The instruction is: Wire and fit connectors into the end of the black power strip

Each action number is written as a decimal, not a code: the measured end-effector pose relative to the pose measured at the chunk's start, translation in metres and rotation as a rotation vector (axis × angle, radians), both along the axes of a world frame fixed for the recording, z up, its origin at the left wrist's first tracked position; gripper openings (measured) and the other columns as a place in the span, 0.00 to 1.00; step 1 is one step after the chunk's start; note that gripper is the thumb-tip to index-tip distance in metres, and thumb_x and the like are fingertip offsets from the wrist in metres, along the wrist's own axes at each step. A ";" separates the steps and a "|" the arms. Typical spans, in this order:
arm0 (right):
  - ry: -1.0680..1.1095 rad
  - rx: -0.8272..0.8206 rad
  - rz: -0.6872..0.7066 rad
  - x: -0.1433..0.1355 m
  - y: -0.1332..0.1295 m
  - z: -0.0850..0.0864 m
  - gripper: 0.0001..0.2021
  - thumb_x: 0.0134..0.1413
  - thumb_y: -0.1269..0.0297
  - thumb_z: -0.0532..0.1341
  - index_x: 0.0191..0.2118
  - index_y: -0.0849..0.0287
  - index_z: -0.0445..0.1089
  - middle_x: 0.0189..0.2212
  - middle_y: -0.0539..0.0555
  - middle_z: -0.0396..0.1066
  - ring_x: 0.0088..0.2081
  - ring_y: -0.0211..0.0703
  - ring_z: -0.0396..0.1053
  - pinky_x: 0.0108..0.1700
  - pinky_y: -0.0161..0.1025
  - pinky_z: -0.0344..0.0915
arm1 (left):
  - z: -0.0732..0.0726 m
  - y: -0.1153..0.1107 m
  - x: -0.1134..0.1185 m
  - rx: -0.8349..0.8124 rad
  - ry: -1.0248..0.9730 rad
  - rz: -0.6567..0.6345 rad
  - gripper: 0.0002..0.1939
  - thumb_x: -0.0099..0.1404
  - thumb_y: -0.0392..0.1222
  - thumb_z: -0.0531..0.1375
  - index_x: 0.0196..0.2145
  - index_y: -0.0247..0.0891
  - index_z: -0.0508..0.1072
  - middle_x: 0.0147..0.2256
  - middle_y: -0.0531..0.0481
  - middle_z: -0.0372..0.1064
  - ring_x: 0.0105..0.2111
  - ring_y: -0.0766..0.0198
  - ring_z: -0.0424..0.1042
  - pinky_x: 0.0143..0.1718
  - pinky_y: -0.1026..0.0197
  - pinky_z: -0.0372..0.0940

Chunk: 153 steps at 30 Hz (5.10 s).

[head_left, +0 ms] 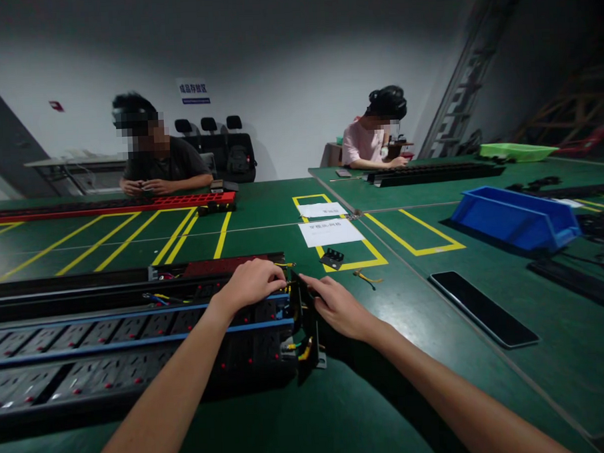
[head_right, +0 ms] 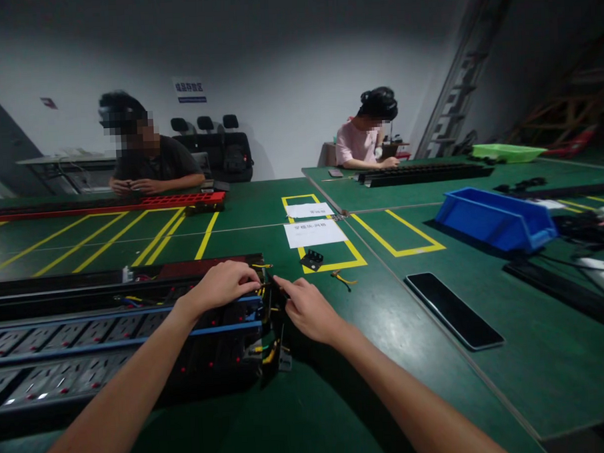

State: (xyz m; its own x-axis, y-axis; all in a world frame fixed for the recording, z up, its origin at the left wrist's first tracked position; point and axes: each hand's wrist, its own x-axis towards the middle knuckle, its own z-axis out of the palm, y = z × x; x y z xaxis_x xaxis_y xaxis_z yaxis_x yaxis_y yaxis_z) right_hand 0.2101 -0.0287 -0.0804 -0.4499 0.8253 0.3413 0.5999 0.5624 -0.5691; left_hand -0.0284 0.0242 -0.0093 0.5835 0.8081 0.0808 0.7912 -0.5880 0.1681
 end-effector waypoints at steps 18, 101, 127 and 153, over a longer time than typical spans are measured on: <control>0.172 -0.141 0.076 -0.014 0.009 -0.001 0.35 0.54 0.78 0.49 0.68 0.52 0.62 0.50 0.58 0.75 0.50 0.52 0.68 0.55 0.54 0.64 | 0.005 0.000 0.000 -0.039 -0.018 0.007 0.11 0.67 0.48 0.60 0.38 0.44 0.81 0.36 0.49 0.78 0.37 0.58 0.74 0.36 0.59 0.62; -0.583 -0.001 -0.803 0.046 0.008 0.030 0.17 0.64 0.61 0.56 0.55 0.59 0.69 0.46 0.65 0.73 0.48 0.58 0.70 0.39 0.43 0.59 | 0.007 -0.004 0.004 0.011 0.001 0.079 0.15 0.67 0.48 0.54 0.34 0.43 0.79 0.33 0.48 0.77 0.33 0.59 0.73 0.30 0.60 0.54; 0.277 -0.073 -0.399 0.049 0.029 0.006 0.10 0.60 0.58 0.58 0.38 0.57 0.73 0.31 0.55 0.75 0.33 0.46 0.70 0.36 0.41 0.61 | 0.007 -0.004 0.003 -0.009 -0.011 0.082 0.14 0.67 0.48 0.54 0.34 0.43 0.79 0.33 0.48 0.77 0.32 0.59 0.73 0.30 0.59 0.55; 1.287 -0.662 -0.355 0.028 0.021 0.011 0.14 0.36 0.59 0.73 0.31 0.60 0.74 0.23 0.50 0.71 0.26 0.37 0.66 0.30 0.36 0.61 | 0.007 -0.003 0.002 -0.025 -0.024 0.086 0.14 0.66 0.49 0.55 0.33 0.43 0.78 0.32 0.48 0.77 0.31 0.59 0.73 0.30 0.59 0.56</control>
State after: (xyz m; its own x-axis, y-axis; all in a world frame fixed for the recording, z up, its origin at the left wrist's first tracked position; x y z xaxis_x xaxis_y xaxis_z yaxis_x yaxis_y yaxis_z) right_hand 0.2384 -0.0081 -0.0698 0.1137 0.9846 -0.1328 -0.4529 -0.0677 -0.8890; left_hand -0.0264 0.0209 -0.0026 0.5101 0.8570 0.0728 0.8341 -0.5135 0.2015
